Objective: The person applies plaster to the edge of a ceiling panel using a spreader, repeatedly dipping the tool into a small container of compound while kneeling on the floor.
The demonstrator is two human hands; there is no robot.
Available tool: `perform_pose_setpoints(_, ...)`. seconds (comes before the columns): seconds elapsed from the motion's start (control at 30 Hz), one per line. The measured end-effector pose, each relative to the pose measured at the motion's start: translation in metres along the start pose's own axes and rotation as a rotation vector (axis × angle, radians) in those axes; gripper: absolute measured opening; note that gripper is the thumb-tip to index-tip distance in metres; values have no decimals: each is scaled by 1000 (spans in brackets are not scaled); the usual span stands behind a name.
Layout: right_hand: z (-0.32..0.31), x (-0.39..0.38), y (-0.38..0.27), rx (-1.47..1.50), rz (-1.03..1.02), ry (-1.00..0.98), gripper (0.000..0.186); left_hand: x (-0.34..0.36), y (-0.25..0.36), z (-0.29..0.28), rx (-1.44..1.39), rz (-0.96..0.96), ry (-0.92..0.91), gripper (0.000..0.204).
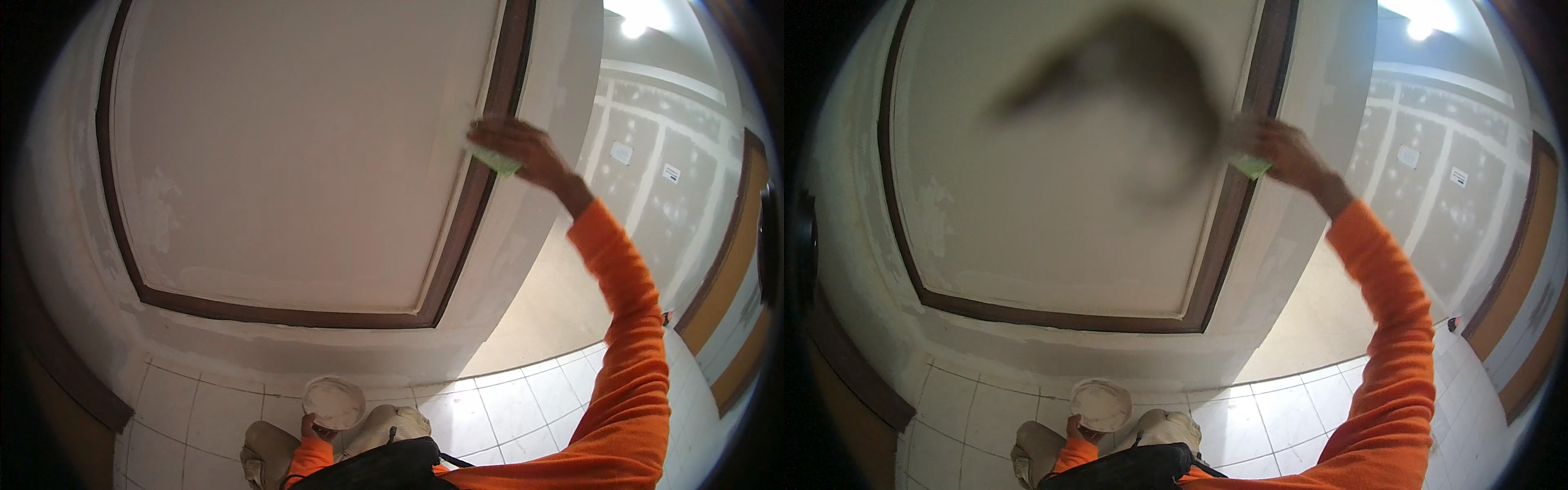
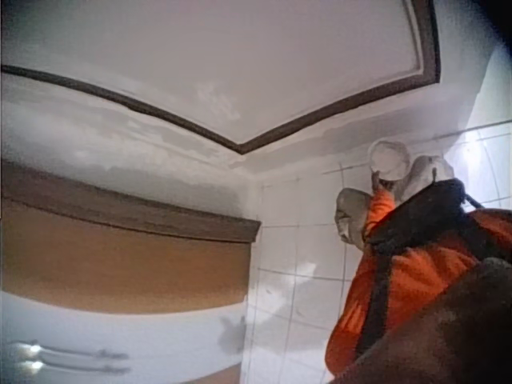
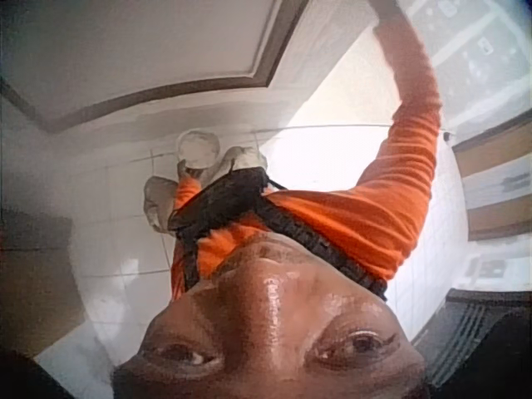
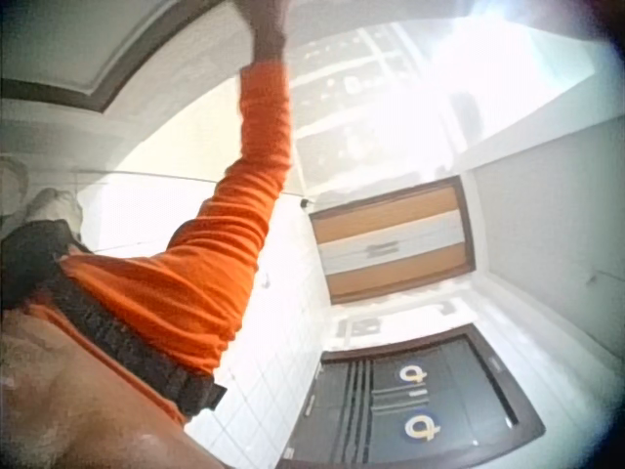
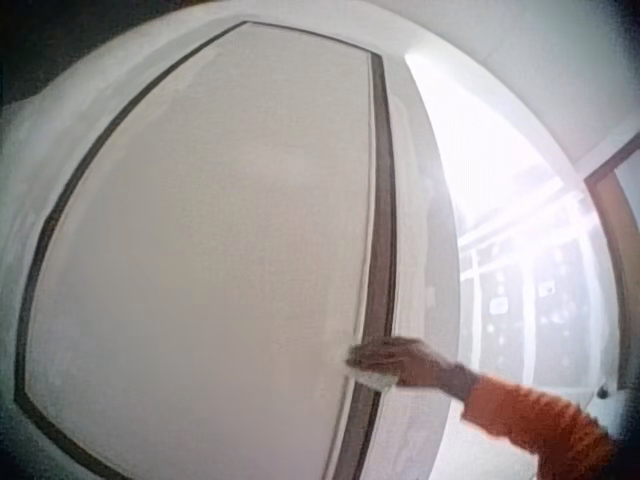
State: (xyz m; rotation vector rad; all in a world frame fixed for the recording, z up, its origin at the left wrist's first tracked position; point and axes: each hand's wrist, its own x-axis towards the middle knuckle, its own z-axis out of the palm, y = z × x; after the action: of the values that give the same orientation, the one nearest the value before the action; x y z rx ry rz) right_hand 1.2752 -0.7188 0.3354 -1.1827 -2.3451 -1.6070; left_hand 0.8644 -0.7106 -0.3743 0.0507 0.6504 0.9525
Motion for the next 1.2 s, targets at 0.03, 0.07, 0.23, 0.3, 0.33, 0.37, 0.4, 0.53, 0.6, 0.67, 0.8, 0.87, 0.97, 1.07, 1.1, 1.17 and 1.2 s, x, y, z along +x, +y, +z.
perform_pose_setpoints(0.03,-2,11,13,-46,-16,23,75,4,4,-6,-15,6,23,75)
perform_pose_setpoints(0.07,3,19,28,-42,-20,39,75,8,7,-12,-19,23,25,75)
perform_pose_setpoints(0.23,0,-1,57,-61,33,-238,70,-1,-3,4,31,71,64,76)
perform_pose_setpoints(0.3,-14,-2,51,15,88,-276,66,-4,-3,6,38,69,81,74)
perform_pose_setpoints(0.33,-23,-3,48,108,70,-269,60,-4,-2,5,45,56,96,72)
perform_pose_setpoints(0.37,-32,-1,44,200,49,-256,54,-5,0,5,45,63,99,72)
perform_pose_setpoints(0.4,-42,5,36,205,46,-251,54,-5,2,3,58,56,83,71)
perform_pose_setpoints(0.53,-52,26,43,478,458,-39,33,4,0,-6,34,49,-5,69)
perform_pose_setpoints(0.6,-56,43,47,445,410,181,33,2,-3,2,64,39,-7,69)
perform_pose_setpoints(0.67,-62,79,33,370,606,187,31,-6,3,2,90,52,10,69)
perform_pose_setpoints(0.8,-40,108,29,242,611,408,33,-12,2,10,54,74,30,70)
perform_pose_setpoints(0.87,-27,110,28,201,637,390,35,-16,0,13,54,86,40,71)
perform_pose_setpoints(0.97,-11,100,11,187,530,324,39,-20,0,16,27,97,72,71)
perform_pose_setpoints(1.07,5,82,-23,128,432,285,44,-16,2,12,21,108,46,76)
perform_pose_setpoints(1.1,12,75,-39,160,449,229,44,-14,5,9,46,114,67,76)
perform_pose_setpoints(1.17,37,48,-67,159,471,161,51,-13,4,12,74,108,76,76)
perform_pose_setpoints(1.2,56,29,-80,135,478,150,60,-14,2,15,66,111,73,73)
